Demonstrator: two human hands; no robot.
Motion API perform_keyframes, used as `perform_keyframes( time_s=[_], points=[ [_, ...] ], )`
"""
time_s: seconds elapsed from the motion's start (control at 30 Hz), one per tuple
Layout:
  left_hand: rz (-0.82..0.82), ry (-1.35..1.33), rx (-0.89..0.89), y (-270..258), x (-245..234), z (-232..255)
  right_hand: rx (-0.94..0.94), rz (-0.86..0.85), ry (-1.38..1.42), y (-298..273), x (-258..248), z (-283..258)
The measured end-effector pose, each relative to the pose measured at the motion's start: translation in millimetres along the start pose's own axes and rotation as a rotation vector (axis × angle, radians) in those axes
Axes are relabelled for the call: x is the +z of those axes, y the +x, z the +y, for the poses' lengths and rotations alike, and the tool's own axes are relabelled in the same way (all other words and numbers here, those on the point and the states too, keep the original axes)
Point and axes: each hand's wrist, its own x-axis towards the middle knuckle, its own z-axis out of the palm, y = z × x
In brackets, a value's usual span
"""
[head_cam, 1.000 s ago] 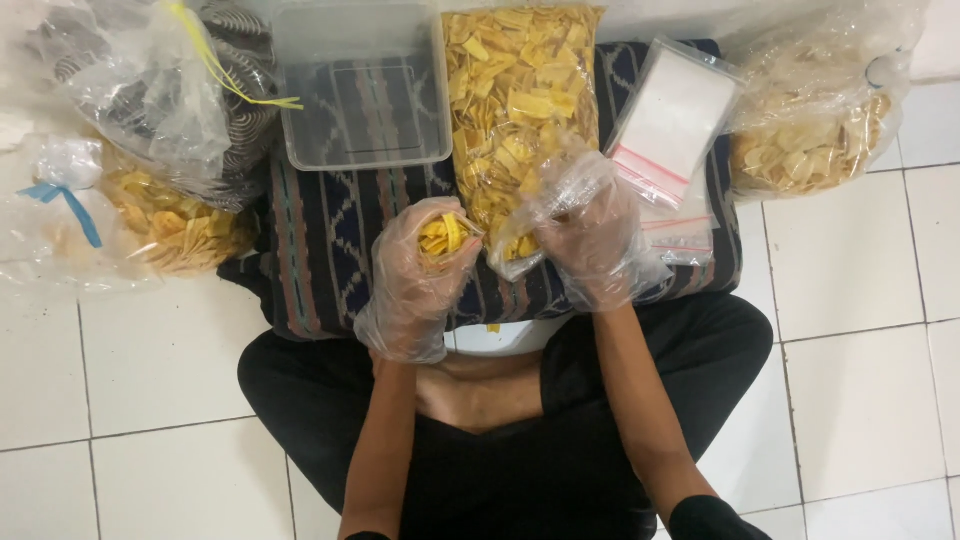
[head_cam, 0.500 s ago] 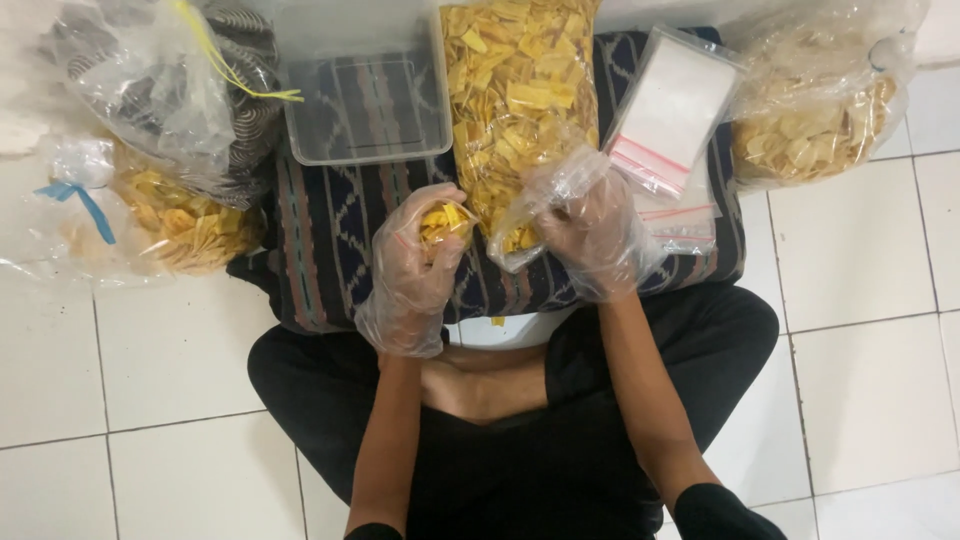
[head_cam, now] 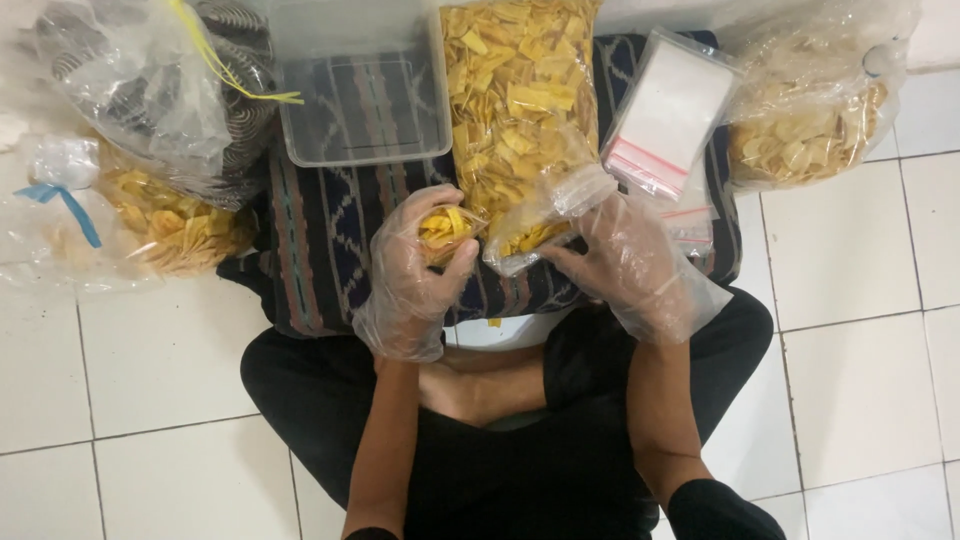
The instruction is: Manually filling small plastic bags with yellow chips and placing them on a scale while sitting on the floor.
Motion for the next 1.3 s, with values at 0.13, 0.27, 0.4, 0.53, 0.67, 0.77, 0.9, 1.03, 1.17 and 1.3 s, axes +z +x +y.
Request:
perform_keyframes(
  time_s=[0.13, 0.27, 0.4, 0.53, 0.67, 0.77, 0.9, 1.03, 1.17, 1.3],
  points=[
    [0.029, 0.046, 0.05, 2, -2, 1, 0.028, -0.08, 0.073, 6, -6, -10],
    [0.051, 0.107, 0.083, 1, 1, 1, 0.116, -0.107, 0.032, 11, 13, -19],
    [0.029, 0.095, 0.06, 2, 1, 3, 0.19, -0.05, -0.062, 3, 48, -13],
    [0.019, 0.08, 0.052, 3, 1, 7, 0.221, -0.102, -0.12, -6, 60, -8],
    [0.006, 0.089, 0.029, 3, 2, 4, 0.207, -0.071, -0.038, -2, 50, -13],
    [0.008, 0.082, 0.027, 2, 2, 3, 0.198, 0.016, 0.023, -3, 70, -12],
    [0.002, 0.088, 0.027, 2, 2, -1, 0.231, 0.177, 0.069, 1, 66, -20],
    [-0.002, 0.086, 0.037, 4, 0, 1, 0.16, 0.26, -0.024, -4, 86, 0],
    [0.006, 0.062, 0.004, 2, -1, 4, 0.073, 0.498, -0.027, -7, 100, 18],
    [0.007, 0.051, 0.008, 3, -2, 3, 0.009, 0.518, 0.188, -4, 83, 19]
  ],
)
